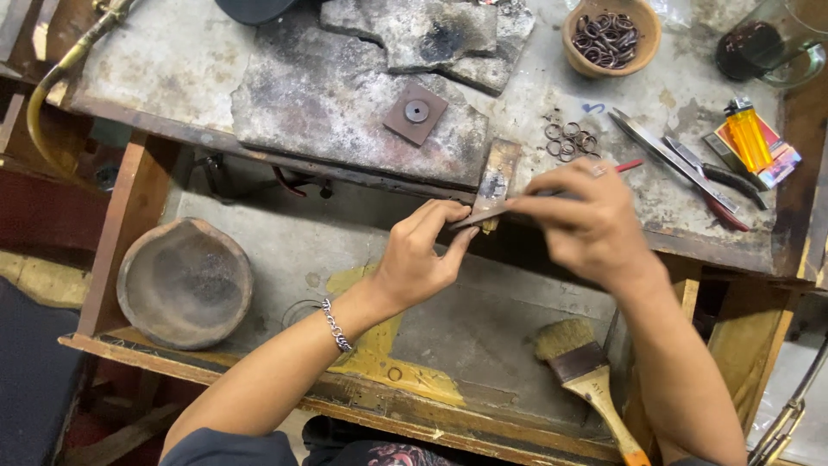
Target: The person files small metal rings one by one on a wooden bench pin using a metal file. They repeatedly pick up a ring, hold it against the pin, and file its surface before placing it down and selecting another.
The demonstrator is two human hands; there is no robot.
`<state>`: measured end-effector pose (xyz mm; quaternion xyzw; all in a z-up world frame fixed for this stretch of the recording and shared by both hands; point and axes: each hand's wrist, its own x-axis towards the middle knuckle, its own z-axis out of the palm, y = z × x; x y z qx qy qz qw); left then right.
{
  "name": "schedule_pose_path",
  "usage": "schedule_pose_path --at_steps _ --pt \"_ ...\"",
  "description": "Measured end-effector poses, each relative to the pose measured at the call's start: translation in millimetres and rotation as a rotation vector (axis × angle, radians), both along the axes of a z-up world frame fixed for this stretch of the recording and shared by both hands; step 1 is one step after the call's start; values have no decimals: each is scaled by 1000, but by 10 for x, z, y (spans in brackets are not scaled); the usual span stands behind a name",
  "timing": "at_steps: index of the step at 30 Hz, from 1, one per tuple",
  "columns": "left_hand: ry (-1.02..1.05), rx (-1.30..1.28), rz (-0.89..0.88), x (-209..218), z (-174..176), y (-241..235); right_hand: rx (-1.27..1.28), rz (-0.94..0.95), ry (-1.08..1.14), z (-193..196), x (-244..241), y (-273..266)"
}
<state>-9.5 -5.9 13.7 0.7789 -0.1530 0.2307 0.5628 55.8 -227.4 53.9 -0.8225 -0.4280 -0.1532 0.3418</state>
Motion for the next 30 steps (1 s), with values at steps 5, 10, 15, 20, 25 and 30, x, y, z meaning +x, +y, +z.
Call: schedule_pose_path --at_steps 5,10,15,20,25,30 --pt "-4 21 -40 33 -11 20 -37 -9 -47 135 -13 39" --pt "6 22 -53 31 -47 13 -20 -2 -53 120 -76 186" --pt "16 22 -53 34 -68 26 -16 -19 -59 125 -8 105" --pt "23 34 -79 59 9 49 7 31 -24 185 23 86" --pt "34 14 -56 60 -96 38 -7 -5 -60 90 -86 210" --pt "45 13 -59 53 -56 48 -16 -24 -66 146 -59 181"
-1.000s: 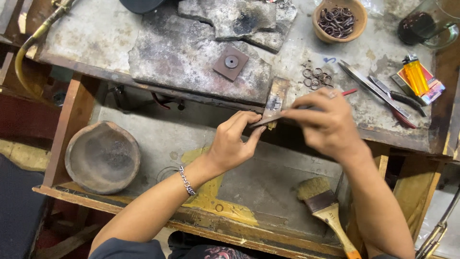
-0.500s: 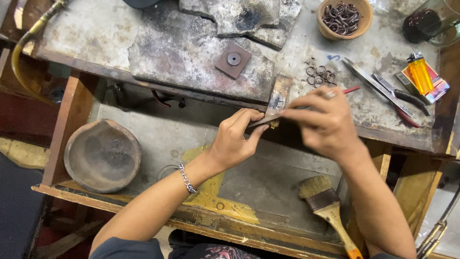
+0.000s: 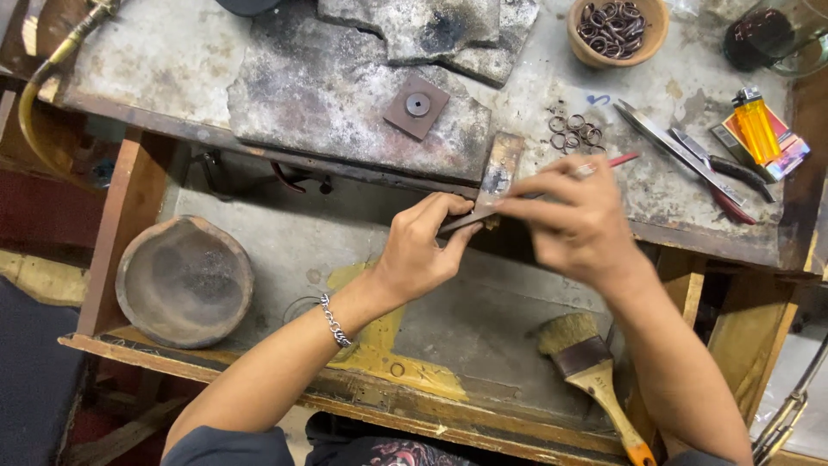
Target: The person files small metal rings one by one on a wooden bench pin using a metal file. They repeatedly pick up a ring, hold it against the pin, and file its surface before placing it down and selecting another.
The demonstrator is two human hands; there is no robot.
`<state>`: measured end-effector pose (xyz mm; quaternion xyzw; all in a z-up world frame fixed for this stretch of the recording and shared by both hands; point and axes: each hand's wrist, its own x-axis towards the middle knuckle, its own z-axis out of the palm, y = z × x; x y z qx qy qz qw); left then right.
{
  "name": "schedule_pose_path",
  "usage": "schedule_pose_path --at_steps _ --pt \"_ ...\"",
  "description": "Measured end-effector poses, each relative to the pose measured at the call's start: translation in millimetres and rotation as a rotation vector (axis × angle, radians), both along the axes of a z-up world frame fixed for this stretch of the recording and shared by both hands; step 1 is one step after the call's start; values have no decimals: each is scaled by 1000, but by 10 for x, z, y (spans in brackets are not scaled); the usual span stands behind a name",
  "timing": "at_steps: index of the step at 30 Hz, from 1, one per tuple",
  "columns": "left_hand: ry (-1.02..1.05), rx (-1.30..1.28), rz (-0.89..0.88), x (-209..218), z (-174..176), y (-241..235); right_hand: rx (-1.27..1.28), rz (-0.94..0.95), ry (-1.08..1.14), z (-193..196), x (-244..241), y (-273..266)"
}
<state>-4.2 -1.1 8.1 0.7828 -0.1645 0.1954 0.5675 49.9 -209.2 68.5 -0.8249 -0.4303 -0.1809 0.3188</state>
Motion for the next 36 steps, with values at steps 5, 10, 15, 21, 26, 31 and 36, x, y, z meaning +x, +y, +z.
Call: schedule_pose_path --at_steps 5,10,15,21,26,31,36 --pt "-30 41 -14 5 26 0 2 19 6 -44 71 -133" --pt "-88 75 -34 9 -45 1 33 44 2 -62 17 -46" --pt "-87 87 -47 17 19 17 1 5 2 0 -5 -6" --pt "-113 97 -46 28 43 26 26 64 3 12 52 -54" --pt "-114 110 -56 34 72 35 50 79 -10 -94 64 -144" --pt "-132 125 -57 34 58 38 -17 9 14 -116 -34 19" --pt "-123 128 -58 21 82 46 -28 -4 10 -23 -25 9"
